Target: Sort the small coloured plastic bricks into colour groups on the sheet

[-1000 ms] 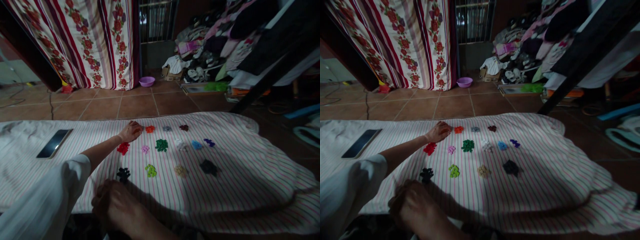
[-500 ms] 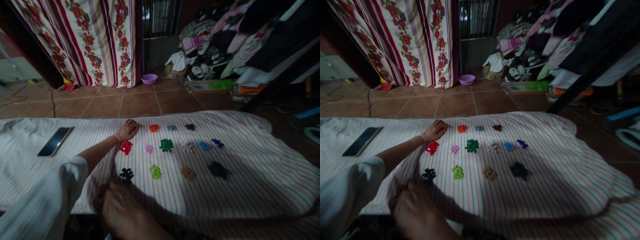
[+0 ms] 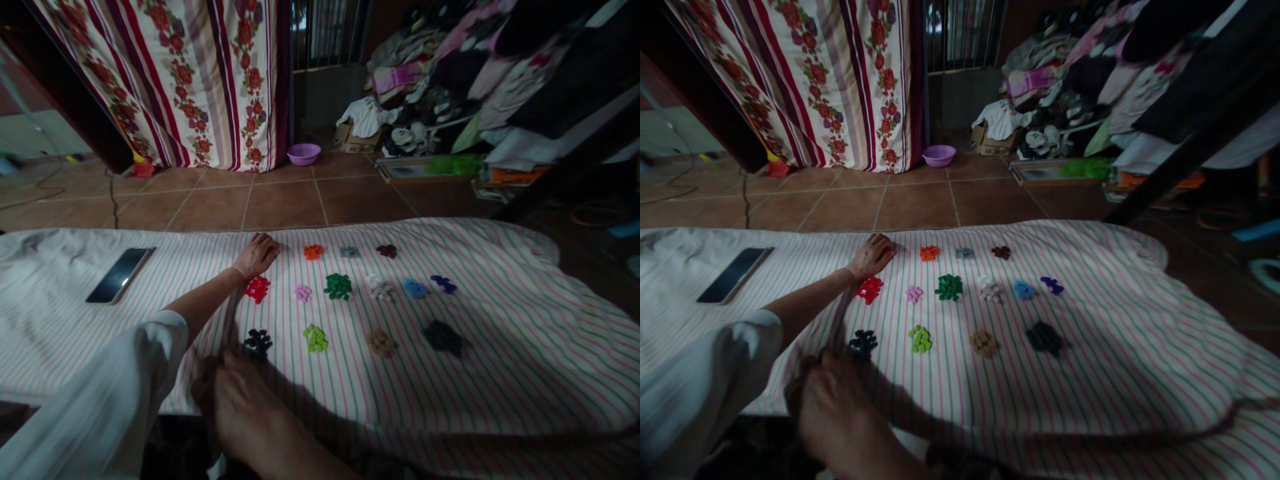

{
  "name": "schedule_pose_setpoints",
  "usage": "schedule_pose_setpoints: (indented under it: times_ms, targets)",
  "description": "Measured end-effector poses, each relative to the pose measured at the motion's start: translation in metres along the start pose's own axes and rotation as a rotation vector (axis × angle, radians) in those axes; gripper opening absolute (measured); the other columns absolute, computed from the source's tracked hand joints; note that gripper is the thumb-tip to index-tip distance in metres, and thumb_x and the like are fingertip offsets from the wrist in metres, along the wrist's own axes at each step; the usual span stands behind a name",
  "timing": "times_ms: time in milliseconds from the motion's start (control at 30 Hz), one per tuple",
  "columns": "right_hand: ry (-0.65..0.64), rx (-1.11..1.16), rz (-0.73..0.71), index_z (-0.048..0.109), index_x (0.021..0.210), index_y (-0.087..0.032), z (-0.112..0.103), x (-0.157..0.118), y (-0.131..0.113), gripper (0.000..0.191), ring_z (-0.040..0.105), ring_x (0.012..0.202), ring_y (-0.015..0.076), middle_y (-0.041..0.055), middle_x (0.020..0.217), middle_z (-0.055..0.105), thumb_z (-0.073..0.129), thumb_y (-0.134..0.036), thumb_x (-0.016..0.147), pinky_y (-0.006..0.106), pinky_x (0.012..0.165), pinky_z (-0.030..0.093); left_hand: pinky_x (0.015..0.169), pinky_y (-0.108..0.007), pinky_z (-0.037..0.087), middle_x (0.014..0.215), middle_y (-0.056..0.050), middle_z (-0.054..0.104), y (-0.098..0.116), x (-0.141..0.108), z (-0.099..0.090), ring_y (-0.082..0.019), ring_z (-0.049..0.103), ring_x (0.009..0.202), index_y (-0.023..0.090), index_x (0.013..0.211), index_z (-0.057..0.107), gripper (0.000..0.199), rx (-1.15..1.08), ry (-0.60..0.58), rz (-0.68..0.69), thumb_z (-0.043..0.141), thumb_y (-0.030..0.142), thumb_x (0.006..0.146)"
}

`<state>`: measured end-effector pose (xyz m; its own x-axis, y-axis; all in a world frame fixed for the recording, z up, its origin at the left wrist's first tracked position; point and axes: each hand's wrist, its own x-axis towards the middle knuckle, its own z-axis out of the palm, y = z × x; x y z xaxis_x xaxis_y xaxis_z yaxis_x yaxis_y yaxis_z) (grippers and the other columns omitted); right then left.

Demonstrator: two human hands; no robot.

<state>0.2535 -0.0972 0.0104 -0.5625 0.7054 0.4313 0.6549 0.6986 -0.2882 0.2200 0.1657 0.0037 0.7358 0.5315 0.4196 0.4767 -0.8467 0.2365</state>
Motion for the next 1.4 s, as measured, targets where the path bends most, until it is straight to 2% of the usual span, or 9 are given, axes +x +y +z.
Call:
schedule_pose_setpoints:
  times_ms: [167,533,700,800,933,1100,1233,1300,1400]
  targets:
    - [0.035,-0.004,0.007,0.065,0.095,-0.008,-0.003,0.003,0.001,0.015,0.057,0.103,0.0241,0.0117,0.094,0.066,0.054,-0.008,0.086,0.039,0.107,0.041,0.09,-0.042,0.042,0.086,-0.008,0.058,-0.003,-0.001,0.002,-0.022,0.051,0.09,0.02,0.081,0.054,0.022,-0.003,0.033,-0.001,0.038,0.03,0.093]
    - [-0.021,-0.009,-0.016,0.067,0.092,-0.01,-0.001,0.007,-0.001,0.015,0.056,0.097,0.0236,0.0119,0.092,0.066,0.053,-0.012,0.088,0.044,0.107,0.039,0.093,-0.041,0.044,0.09,-0.009,0.063,0.0,0.006,-0.004,-0.021,0.055,0.092,0.019,0.083,0.064,0.029,-0.077,0.001,-0.024,0.044,0.039,0.09]
    - [-0.024,0.003,-0.02,0.068,0.088,-0.014,-0.002,0.006,0.0,0.014,0.055,0.1,0.0232,0.0102,0.093,0.066,0.054,-0.014,0.088,0.042,0.104,0.042,0.094,-0.042,0.045,0.089,-0.008,0.065,0.0,0.014,-0.002,-0.022,0.057,0.091,0.019,0.077,0.065,0.025,-0.281,-0.006,-0.204,0.047,0.036,0.085]
    - [-0.02,-0.025,-0.029,0.067,0.089,-0.014,-0.005,0.004,0.0,0.012,0.054,0.104,0.0232,0.0112,0.098,0.065,0.055,-0.015,0.088,0.042,0.107,0.04,0.083,-0.038,0.051,0.083,-0.008,0.066,-0.001,0.016,-0.005,-0.02,0.06,0.082,0.018,0.078,0.065,0.034,-0.409,-0.033,-0.34,0.044,0.044,0.086]
    - [-0.025,-0.022,-0.054,0.066,0.085,-0.014,-0.007,0.002,0.001,0.012,0.055,0.102,0.0214,0.0098,0.097,0.066,0.055,-0.013,0.088,0.041,0.109,0.037,0.071,-0.032,0.053,0.084,-0.008,0.069,-0.002,0.016,-0.016,-0.018,0.063,0.076,0.016,0.085,0.065,0.047,-0.487,-0.094,-0.379,0.037,0.053,0.089]
    - [-0.004,0.002,-0.037,0.066,0.086,-0.013,-0.011,0.005,0.003,0.01,0.056,0.097,0.0207,0.0075,0.089,0.066,0.056,-0.015,0.087,0.039,0.109,0.037,0.086,-0.035,0.053,0.106,-0.009,0.07,-0.003,0.012,-0.031,-0.023,0.064,0.099,0.018,0.105,0.067,0.055,-0.451,-0.141,-0.398,0.042,0.063,0.085]
    - [0.006,0.08,0.027,0.066,0.088,-0.013,-0.016,0.012,0.001,0.013,0.057,0.096,0.0207,0.0083,0.09,0.066,0.053,-0.015,0.088,0.037,0.103,0.044,0.113,-0.045,0.033,0.136,-0.01,0.056,-0.011,0.0,-0.035,-0.031,0.036,0.138,0.022,0.117,0.065,0.074,-0.252,-0.197,-0.272,0.061,0.076,0.066]
    - [0.009,0.104,0.032,0.066,0.086,-0.014,-0.015,0.014,0.001,0.014,0.057,0.097,0.0205,0.0083,0.089,0.066,0.053,-0.014,0.087,0.036,0.102,0.044,0.115,-0.05,0.028,0.143,-0.012,0.049,-0.018,-0.008,-0.033,-0.035,0.029,0.141,0.021,0.126,0.06,0.09,-0.139,-0.237,-0.232,0.065,0.079,0.058]
    - [0.0,0.114,0.02,0.066,0.085,-0.014,-0.013,0.014,0.003,0.014,0.057,0.098,0.0206,0.008,0.09,0.066,0.053,-0.014,0.087,0.036,0.103,0.043,0.114,-0.052,0.03,0.141,-0.015,0.05,-0.025,-0.016,-0.027,-0.036,0.035,0.138,0.019,0.13,0.057,0.093,-0.056,-0.214,-0.182,0.062,0.08,0.06]
